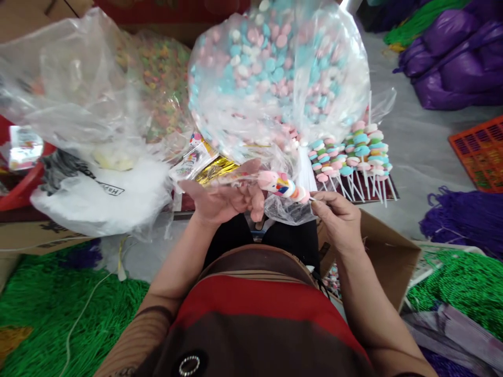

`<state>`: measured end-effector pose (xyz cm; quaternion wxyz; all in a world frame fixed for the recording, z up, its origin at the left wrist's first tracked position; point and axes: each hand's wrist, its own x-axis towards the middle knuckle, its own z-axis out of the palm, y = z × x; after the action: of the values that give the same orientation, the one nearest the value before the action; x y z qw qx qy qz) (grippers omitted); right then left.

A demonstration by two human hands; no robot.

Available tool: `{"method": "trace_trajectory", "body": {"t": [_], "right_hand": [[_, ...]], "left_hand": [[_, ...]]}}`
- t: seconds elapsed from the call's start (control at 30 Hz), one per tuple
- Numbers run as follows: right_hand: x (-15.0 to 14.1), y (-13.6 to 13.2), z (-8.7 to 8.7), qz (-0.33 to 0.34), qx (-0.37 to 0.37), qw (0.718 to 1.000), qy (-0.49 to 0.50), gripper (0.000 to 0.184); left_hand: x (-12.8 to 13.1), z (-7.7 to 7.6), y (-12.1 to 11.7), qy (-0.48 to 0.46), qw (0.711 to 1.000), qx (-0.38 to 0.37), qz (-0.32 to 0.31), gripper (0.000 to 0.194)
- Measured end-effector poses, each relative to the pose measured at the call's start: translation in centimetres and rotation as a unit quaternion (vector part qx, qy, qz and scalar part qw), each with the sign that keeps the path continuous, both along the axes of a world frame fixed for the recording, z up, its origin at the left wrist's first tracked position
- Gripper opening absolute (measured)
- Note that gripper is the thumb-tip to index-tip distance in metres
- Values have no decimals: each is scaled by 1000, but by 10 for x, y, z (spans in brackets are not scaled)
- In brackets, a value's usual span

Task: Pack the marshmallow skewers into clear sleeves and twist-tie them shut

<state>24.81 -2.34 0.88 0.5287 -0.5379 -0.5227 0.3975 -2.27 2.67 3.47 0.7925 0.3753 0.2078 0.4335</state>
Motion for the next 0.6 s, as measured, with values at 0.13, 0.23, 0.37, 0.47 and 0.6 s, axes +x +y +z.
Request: {"method": "trace_trajectory", "body": {"t": [0.13, 0.23, 0.37, 0.47, 0.6], "right_hand": [[-6, -1, -10, 15, -4, 1000, 26, 25], [-11, -1, -11, 11, 11, 1000, 15, 24], [-14, -3, 4, 5, 58, 997, -45, 12], [-18, -5, 13, -18, 106, 991, -73, 5], [-30, -8, 8, -25, 96, 994, -49, 9]], "left_hand": [[7, 8, 0, 2, 999, -6, 39, 82], [13, 14, 1, -12, 998, 41, 54, 61], [22, 24, 2, 68, 992, 39, 95, 48], [31, 28, 2, 114, 984, 8, 139, 54], [45, 25, -2, 121, 978, -25, 165, 59]]}}
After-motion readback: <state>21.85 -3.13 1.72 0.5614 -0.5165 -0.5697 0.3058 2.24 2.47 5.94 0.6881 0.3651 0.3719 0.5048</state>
